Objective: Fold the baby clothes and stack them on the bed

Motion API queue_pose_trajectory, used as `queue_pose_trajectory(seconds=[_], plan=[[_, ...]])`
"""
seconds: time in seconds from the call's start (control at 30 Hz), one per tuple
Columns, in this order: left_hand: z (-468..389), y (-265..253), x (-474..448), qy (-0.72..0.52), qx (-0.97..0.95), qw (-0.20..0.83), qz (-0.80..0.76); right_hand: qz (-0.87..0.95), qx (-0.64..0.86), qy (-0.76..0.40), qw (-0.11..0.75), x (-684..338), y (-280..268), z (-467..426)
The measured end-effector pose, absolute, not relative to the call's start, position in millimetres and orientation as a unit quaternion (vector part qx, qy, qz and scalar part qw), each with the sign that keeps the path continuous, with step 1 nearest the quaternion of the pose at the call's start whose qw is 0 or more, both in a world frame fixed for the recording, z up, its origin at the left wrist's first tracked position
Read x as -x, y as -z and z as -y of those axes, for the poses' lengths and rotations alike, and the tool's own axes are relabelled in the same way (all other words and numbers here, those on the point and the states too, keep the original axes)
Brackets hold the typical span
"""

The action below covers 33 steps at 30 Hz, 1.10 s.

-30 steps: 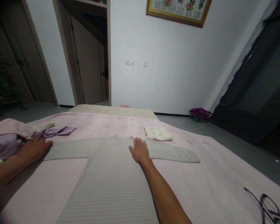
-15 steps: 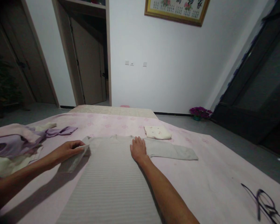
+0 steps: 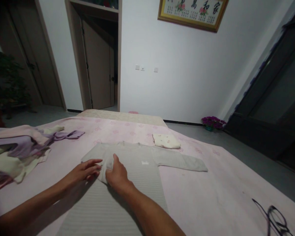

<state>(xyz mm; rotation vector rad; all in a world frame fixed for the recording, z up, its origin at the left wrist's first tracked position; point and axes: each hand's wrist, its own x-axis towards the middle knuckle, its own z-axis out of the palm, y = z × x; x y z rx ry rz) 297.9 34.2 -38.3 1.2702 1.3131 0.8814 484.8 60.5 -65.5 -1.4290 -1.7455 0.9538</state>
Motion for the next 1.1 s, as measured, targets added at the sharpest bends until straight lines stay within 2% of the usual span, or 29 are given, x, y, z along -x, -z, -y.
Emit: queue_pose_trajectory(seconds=[0.13, 0.2, 0.27, 0.37, 0.47, 0.67, 0.87, 1.1], plan=[[0, 38, -266, -0.205, -0.707, 0.296, -0.608, 0.597, 0.538, -0.414, 0.428, -504, 63, -87], [20, 36, -258, -0.114, -0.731, 0.229, -0.633, 0.584, 0.510, -0.436, 0.457, -516, 56, -97], [37, 35, -256, -0.049, -0.730, 0.204, -0.650, 0.575, 0.505, -0.440, 0.470, -528, 43, -104], [53, 37, -262, -0.016, -0.726, 0.203, -0.657, 0.567, 0.519, -0.408, 0.493, -545, 17, -116], [57, 45, -269, -0.038, -0.724, 0.225, -0.651, 0.545, 0.527, -0.382, 0.528, -562, -8, -127], [42, 58, -282, -0.174, -0.719, 0.314, -0.594, 0.508, 0.504, -0.393, 0.578, -588, -45, -136], [40, 69, -289, -0.292, -0.628, 0.388, -0.608, 0.456, 0.493, -0.425, 0.606, -613, -63, -136], [49, 59, -287, -0.251, -0.638, 0.358, -0.634, 0.438, 0.511, -0.447, 0.590, -621, -59, -138]])
